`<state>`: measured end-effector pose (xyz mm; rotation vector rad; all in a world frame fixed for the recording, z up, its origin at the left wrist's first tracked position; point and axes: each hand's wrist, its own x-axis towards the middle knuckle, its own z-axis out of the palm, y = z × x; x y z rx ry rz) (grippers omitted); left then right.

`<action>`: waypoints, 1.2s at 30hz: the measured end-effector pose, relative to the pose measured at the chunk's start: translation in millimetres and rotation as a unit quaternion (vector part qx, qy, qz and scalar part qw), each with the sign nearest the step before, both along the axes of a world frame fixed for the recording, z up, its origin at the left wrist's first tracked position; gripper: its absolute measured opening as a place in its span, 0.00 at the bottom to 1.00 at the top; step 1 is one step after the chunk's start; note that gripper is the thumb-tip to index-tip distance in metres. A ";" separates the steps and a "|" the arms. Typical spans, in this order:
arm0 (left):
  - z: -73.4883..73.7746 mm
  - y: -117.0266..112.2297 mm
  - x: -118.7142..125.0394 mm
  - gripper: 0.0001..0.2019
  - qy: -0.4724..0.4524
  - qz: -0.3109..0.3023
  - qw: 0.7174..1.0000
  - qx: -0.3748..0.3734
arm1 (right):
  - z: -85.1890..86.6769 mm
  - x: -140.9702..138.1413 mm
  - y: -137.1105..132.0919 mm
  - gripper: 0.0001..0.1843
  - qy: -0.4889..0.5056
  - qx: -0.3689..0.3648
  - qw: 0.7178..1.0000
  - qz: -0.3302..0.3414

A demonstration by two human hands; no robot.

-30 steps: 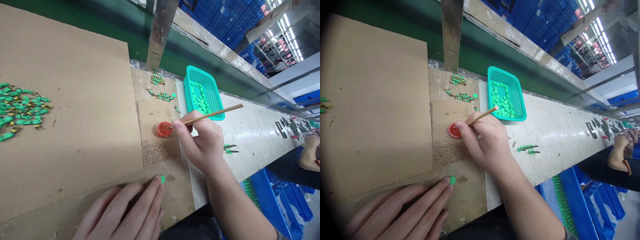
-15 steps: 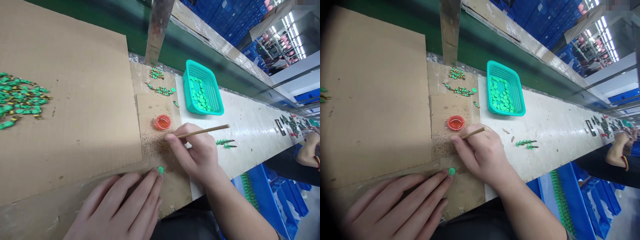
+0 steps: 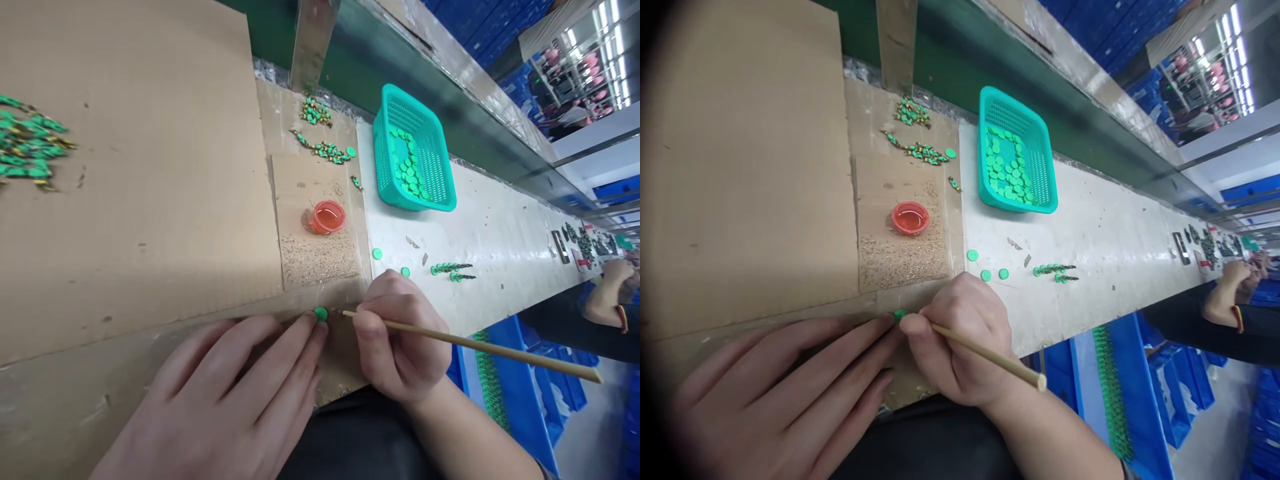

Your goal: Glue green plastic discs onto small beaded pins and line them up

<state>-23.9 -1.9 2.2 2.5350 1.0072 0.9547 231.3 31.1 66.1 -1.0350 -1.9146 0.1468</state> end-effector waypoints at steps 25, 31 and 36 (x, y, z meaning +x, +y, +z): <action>4.9 -3.4 -2.9 0.24 0.017 -0.007 1.000 -0.003 | -4.2 -0.5 -2.5 0.16 -0.019 -0.038 0.999 0.012; 5.3 -2.8 -2.0 0.23 0.019 -0.010 1.000 -0.003 | -4.2 -1.0 -1.9 0.16 -0.023 -0.031 0.999 0.008; 4.7 -1.6 -2.6 0.24 0.020 -0.011 1.000 0.000 | -4.4 -1.7 -0.6 0.15 -0.022 -0.030 0.999 0.005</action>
